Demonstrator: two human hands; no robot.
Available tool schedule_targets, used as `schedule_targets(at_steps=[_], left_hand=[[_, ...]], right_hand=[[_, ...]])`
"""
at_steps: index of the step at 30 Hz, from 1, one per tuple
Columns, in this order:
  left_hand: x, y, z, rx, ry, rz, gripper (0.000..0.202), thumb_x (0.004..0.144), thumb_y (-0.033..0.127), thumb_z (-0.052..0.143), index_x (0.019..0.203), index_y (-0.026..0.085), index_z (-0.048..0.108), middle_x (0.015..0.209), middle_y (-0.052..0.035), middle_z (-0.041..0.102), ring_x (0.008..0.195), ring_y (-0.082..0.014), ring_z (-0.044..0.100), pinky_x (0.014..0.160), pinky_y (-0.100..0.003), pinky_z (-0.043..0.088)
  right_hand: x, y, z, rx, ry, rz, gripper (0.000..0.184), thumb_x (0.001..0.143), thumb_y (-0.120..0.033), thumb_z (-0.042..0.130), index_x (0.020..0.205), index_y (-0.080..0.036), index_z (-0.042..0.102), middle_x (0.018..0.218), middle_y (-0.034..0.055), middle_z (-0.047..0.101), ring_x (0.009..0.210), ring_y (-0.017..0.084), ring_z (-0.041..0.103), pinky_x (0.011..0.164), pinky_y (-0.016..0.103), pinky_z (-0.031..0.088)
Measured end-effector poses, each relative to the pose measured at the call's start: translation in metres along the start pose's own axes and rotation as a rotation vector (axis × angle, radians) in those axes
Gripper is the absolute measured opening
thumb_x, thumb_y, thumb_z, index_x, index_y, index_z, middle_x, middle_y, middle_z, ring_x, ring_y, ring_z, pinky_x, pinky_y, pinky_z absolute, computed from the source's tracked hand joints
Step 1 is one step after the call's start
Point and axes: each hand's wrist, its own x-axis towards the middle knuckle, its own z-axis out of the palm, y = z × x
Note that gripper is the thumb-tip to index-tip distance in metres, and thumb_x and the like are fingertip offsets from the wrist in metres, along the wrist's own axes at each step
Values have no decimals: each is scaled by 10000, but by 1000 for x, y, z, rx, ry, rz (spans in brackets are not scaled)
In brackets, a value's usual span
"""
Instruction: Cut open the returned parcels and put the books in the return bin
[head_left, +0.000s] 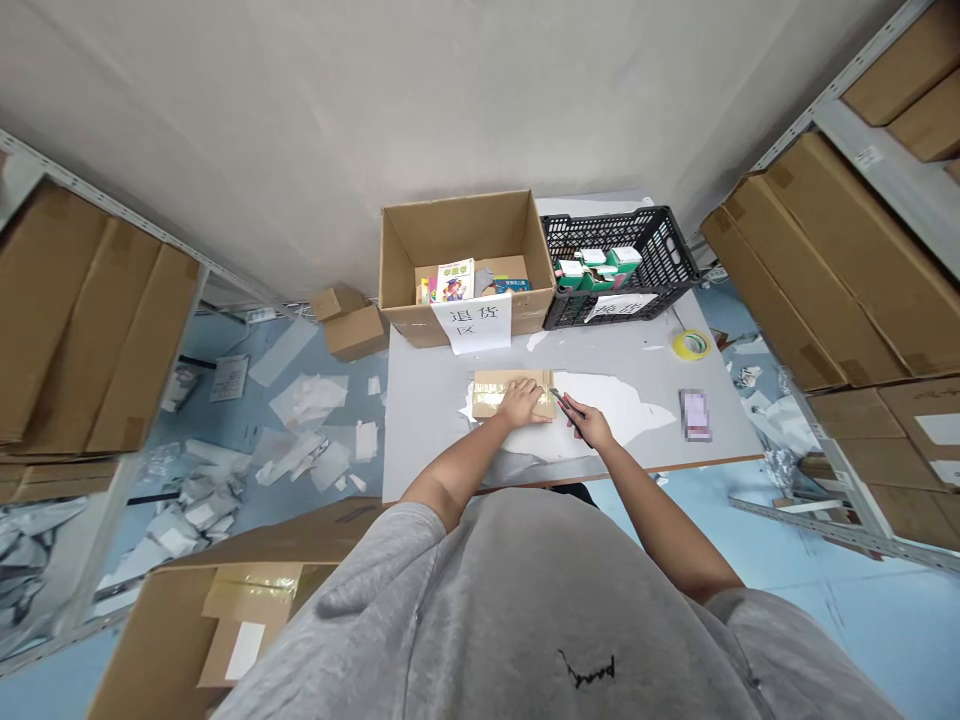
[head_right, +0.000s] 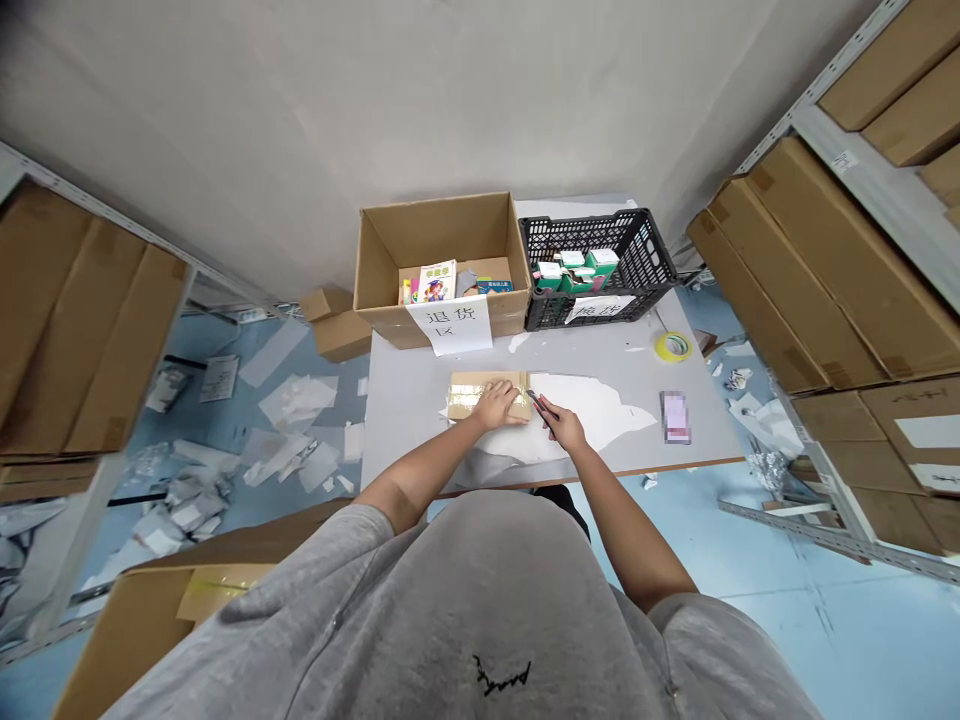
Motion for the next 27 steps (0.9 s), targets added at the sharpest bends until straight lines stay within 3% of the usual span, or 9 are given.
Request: schedule_targets(at_steps=[12, 27], left_hand=[[-1, 0, 4, -28, 20, 47, 674, 799, 757, 742, 1145, 187, 646, 1164, -131, 608, 1134, -319, 543, 979, -418, 392], [-3, 0, 4, -28, 40, 66, 688, 799, 752, 750, 1178, 186, 654, 1143, -124, 605, 1124, -311, 542, 972, -422, 393]], right_hand=[[-3, 11, 10, 112, 13, -30, 592, 1003, -487, 579, 1546, -254, 560, 701, -41, 640, 421, 72, 520, 403, 182, 396], [-3, 3, 15, 180, 0, -33, 664, 953, -524, 617, 1535, -206, 572, 679, -40, 630, 417, 79, 519, 396, 187, 397]])
